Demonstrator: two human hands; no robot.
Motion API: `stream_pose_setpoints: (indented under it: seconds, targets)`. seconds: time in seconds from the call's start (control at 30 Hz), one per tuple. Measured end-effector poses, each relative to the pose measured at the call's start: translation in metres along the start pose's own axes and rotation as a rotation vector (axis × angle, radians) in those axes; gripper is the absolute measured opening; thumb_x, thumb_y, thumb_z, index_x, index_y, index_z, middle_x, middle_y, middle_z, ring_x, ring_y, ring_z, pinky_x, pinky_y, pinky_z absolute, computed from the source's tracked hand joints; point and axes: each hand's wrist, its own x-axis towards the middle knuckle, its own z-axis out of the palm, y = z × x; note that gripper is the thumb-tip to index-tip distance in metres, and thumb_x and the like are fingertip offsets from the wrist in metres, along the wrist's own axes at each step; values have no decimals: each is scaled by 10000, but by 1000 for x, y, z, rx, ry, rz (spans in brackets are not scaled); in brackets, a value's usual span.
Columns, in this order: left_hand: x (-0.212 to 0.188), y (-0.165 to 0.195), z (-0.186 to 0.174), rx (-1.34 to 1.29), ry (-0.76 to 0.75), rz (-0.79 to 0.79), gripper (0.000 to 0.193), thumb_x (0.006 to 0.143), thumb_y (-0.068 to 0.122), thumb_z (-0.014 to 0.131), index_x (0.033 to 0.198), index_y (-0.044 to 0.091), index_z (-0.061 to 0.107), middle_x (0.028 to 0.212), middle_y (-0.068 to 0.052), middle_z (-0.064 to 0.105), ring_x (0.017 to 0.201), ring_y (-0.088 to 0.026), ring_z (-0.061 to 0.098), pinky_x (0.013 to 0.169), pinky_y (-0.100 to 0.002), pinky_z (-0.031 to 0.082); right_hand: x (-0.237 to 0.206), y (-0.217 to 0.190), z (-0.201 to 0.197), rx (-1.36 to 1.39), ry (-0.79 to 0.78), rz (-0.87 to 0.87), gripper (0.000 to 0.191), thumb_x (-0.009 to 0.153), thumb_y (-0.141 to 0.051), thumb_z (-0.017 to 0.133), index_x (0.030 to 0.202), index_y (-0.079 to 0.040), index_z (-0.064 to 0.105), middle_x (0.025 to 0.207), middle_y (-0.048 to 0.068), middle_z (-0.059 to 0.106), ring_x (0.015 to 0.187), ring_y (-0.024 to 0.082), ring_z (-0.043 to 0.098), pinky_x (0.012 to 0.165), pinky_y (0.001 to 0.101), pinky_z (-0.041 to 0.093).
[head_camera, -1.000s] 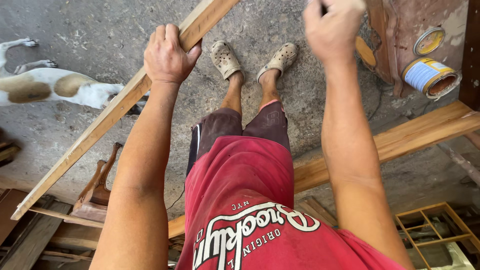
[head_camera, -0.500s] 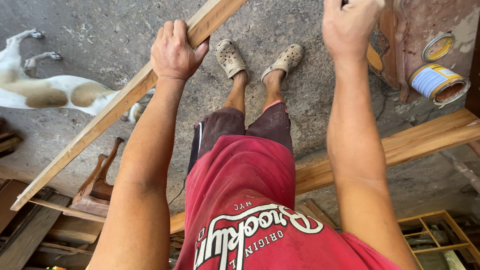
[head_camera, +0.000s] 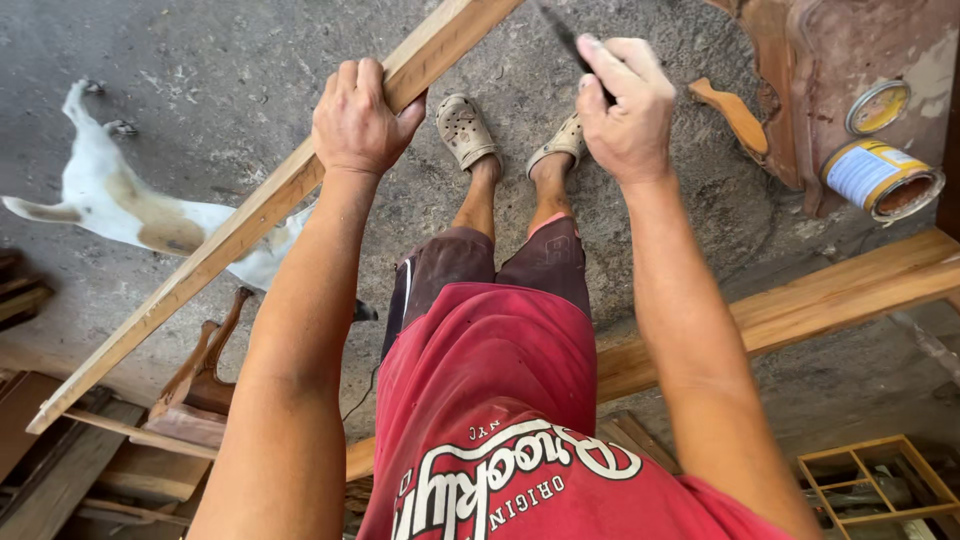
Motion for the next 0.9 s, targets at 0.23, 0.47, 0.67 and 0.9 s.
stream_pose_setpoints:
  seconds: [0.23, 0.47, 0.67, 0.9]
  targets:
    - [-2, 1, 4, 33, -36, -28, 465, 845, 456, 840, 958, 94, 570, 917, -115, 615, 834, -340, 649, 679, -464, 552, -6, 17, 32, -60, 148, 83, 369, 979, 24, 722, 1342, -9, 665, 1180, 181, 640, 1103, 342, 650, 974, 405, 538]
    - [0, 1, 0, 25, -15, 3, 463, 856, 444, 841, 947, 90, 557, 921, -119, 613, 845, -342, 642, 698, -464, 553, -33, -12, 10, 43, 164, 146, 361, 954, 65, 680, 1312, 18, 684, 1131, 167, 663, 1016, 311, 689, 919, 379, 573]
    - [-1, 1, 3, 50, -51, -11, 472, 888, 457, 850, 956, 90, 562, 931, -113, 615, 872, -339, 647, 725, -454, 554, -12, -17, -9, -43, 64, 220, 311, 1005, 27, 679, 1313, 35, 715, 1094, 154, 676, 957, 274, 688, 874, 356, 553]
    - [-3, 2, 4, 57, -39, -10, 485, 830, 466, 834, 971, 89, 565, 920, -104, 614, 850, -319, 657, 691, -441, 556, -7, -22, -11, -23, 37, 163, 305, 1022, 28, 665, 1323, 28, 713, 1115, 146, 675, 988, 274, 698, 894, 358, 566]
